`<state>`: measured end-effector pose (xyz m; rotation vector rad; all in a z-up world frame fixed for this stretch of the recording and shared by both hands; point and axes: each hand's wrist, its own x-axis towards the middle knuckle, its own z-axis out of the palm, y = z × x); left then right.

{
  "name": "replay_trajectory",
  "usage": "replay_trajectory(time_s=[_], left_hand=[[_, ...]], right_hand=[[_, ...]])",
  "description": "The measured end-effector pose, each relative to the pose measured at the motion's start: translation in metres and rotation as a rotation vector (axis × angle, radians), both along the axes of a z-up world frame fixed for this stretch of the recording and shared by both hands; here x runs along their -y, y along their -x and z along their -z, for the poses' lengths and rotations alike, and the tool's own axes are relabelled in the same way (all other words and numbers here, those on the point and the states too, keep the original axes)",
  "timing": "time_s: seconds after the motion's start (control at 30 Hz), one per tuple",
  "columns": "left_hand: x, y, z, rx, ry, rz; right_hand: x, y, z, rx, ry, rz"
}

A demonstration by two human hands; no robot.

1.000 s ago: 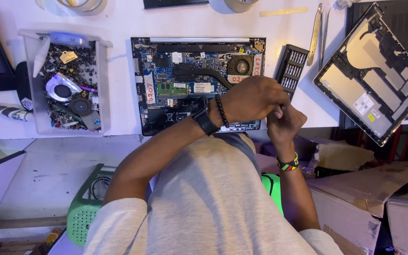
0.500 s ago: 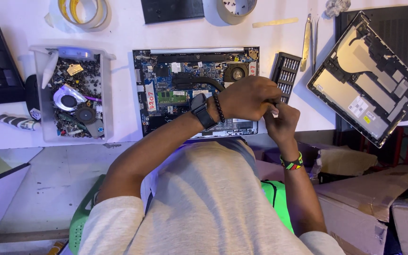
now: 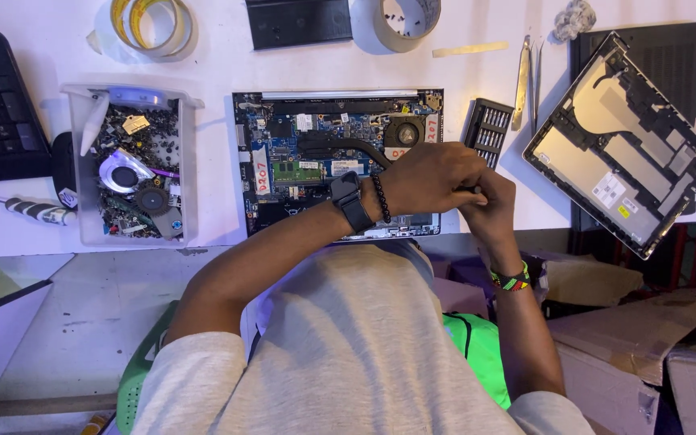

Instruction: Disassembling a laptop to access and manipulate internal components using a screwdriver

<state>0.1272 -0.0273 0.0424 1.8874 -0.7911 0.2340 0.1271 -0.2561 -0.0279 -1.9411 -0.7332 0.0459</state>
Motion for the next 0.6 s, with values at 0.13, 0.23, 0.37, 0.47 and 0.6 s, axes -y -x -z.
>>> replay_trajectory(time_s=[0.13,0.23,0.37,0.47,0.6], left_hand=[[0.002,0.000,0.001,0.035,-0.044,0.094],[0.004,-0.005,0.013,0.058,-0.083,0.126],[0.003,-0.015,0.022,0.110,-0.113,0.160],[0.003,-0.016,0.022,0.104,-0.025,0.220],[-0.007,-0.012,0.009,0.060,-0.012,0.224]], right_hand=[[0.005,0.007,0.011,0.011,-0.093,0.069],[-0.006,0.014,-0.001,0.004,-0.119,0.067],[-0.031,0.022,-0.036,-0.022,-0.089,0.040],[0.002,0.016,0.017,0.064,-0.080,0.080],[-0.015,0.021,-0.005,0.163,-0.004,0.112]])
